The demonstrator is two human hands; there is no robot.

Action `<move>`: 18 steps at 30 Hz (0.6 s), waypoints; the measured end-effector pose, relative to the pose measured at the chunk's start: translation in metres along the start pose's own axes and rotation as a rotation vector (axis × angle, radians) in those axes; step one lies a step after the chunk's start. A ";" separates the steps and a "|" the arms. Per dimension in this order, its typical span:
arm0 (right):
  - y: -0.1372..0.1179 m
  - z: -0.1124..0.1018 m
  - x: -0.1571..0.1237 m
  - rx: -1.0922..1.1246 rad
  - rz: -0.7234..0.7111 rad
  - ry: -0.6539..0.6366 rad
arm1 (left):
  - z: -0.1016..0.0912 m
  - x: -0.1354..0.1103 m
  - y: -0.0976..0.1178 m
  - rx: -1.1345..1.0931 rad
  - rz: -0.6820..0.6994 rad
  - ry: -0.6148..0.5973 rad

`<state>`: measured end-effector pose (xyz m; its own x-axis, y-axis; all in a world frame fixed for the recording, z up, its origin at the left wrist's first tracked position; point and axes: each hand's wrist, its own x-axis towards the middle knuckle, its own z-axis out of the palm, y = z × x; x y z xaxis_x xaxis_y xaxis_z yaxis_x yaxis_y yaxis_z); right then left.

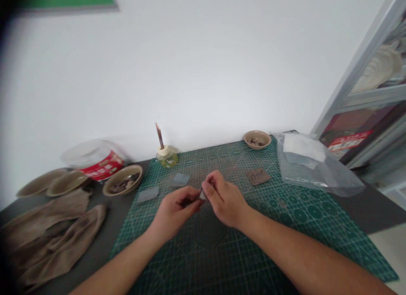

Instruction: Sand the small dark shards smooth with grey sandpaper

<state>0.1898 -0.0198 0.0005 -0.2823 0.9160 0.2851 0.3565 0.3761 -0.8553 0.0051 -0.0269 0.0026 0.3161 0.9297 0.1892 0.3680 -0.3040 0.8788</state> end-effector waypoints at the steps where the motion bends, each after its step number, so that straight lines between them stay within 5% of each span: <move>1: -0.002 0.003 -0.002 -0.045 -0.013 -0.019 | 0.001 -0.001 -0.001 0.013 0.003 -0.004; 9: -0.001 0.002 -0.002 -0.217 -0.101 -0.063 | 0.002 -0.007 0.006 -0.162 -0.036 -0.063; 18: -0.003 0.000 -0.004 -0.177 -0.131 -0.105 | -0.002 -0.011 0.009 0.030 0.051 -0.084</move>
<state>0.1894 -0.0253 0.0019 -0.4239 0.8417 0.3346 0.4583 0.5179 -0.7223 0.0029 -0.0395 0.0092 0.4070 0.8924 0.1949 0.3748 -0.3577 0.8553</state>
